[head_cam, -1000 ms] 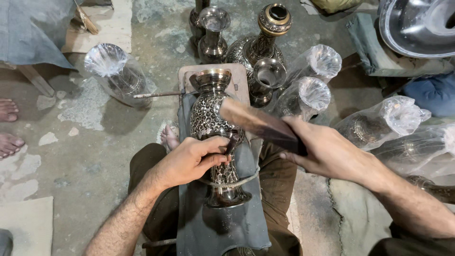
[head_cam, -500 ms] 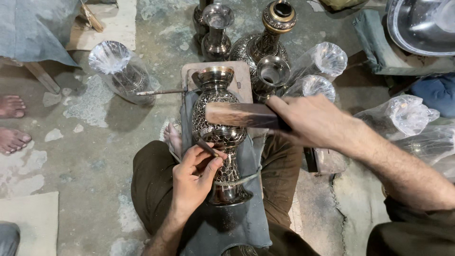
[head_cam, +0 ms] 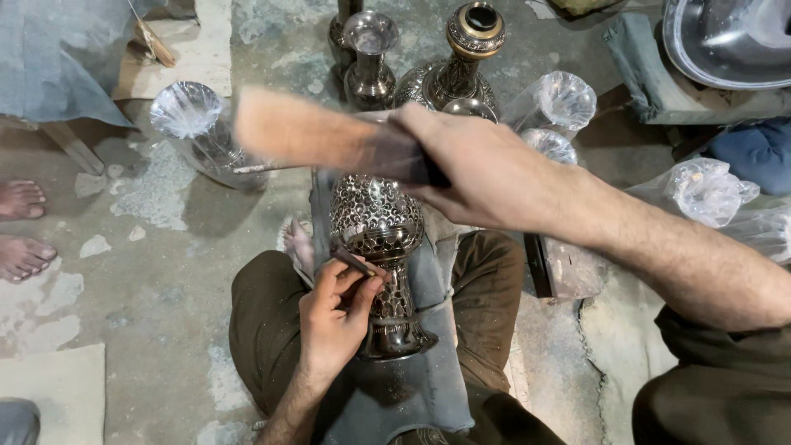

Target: The person sits on the floor and uses a hammer and chisel to engrave intricate patterns onto a metal vase. They hold the vase steady with one hand while striking the chisel with the other to create detailed designs.

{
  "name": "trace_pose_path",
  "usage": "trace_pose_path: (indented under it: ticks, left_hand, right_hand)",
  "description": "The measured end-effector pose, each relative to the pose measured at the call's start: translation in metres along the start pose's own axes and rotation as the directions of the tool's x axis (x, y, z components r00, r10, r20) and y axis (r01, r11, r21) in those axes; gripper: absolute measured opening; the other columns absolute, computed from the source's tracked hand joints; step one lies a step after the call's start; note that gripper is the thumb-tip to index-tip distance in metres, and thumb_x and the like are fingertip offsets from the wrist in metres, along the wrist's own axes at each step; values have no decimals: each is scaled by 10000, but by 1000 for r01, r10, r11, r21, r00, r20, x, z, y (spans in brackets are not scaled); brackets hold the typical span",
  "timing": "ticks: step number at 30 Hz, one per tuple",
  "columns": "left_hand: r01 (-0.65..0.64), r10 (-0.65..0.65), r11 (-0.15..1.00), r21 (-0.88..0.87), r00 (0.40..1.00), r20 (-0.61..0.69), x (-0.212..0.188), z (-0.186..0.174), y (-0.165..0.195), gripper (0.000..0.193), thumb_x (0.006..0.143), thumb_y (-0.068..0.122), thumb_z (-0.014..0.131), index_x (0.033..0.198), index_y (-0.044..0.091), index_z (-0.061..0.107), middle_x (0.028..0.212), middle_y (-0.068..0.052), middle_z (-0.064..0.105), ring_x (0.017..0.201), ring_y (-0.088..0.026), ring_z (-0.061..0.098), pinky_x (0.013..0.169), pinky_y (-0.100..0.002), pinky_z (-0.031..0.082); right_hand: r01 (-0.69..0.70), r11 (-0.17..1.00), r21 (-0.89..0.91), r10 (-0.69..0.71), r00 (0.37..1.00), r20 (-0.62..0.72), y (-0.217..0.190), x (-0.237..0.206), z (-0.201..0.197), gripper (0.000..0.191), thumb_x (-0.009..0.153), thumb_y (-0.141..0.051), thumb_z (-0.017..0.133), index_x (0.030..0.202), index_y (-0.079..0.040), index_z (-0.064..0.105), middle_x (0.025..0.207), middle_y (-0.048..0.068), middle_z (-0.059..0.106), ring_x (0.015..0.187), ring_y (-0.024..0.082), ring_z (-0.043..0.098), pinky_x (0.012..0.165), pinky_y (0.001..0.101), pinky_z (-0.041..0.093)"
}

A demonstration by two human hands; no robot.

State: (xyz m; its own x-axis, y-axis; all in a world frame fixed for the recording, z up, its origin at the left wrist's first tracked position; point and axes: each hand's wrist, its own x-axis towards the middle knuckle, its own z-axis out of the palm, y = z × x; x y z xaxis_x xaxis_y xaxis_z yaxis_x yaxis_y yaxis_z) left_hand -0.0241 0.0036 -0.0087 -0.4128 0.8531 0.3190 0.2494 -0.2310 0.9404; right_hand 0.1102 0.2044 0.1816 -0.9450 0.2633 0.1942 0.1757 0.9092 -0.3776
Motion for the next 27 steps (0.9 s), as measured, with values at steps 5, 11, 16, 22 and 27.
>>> trace_pose_path:
  ticks: [5, 11, 16, 22, 27]
  left_hand:
    - [30, -29, 999, -37, 999, 31, 0, -1, 1, 276, 972, 13, 697, 1205, -31, 554, 1059, -119, 794, 1003, -157, 780, 860, -269, 624]
    - [46, -43, 998, -48, 997, 65, 2, -3, 4, 254, 976, 14, 691, 1192, -31, 564, 1057, -124, 793, 1015, -158, 782, 861, -265, 621]
    - [72, -69, 997, -29, 993, 94, 6, -5, 5, 235, 974, 15, 700, 1166, -29, 574, 1052, -120, 811, 1000, -159, 790, 850, -273, 618]
    - [44, -39, 998, -48, 994, 103, 9, -5, 4, 262, 966, 10, 699, 1186, -26, 563, 1050, -117, 805, 995, -161, 788, 852, -276, 615]
    - [49, -44, 998, -40, 992, 116, 10, -8, 4, 211, 964, 1, 702, 1151, -16, 606, 1047, -128, 801, 1013, -183, 797, 842, -289, 631]
  right_hand:
    - [-56, 955, -293, 99, 986, 134, -3, 2, -3, 439, 851, -202, 740, 1203, -86, 503, 968, 91, 657, 890, 291, 694, 714, 486, 537]
    - [-35, 960, -278, 67, 992, 104, 3, -5, -6, 457, 813, -152, 751, 1198, -79, 516, 983, 94, 653, 941, 303, 677, 752, 506, 527]
    - [20, 883, -469, 56, 987, 148, 6, -5, -8, 395, 798, -143, 737, 1137, -111, 537, 963, 64, 669, 917, 275, 702, 746, 534, 531]
    - [12, 873, -488, 54, 991, 122, 5, -8, -5, 385, 792, -138, 729, 1131, -112, 548, 935, 62, 663, 906, 291, 699, 724, 522, 528]
    - [120, 762, -637, -62, 992, 114, 10, -9, -1, 406, 743, -98, 717, 1116, -114, 558, 913, 58, 675, 893, 284, 716, 702, 542, 533]
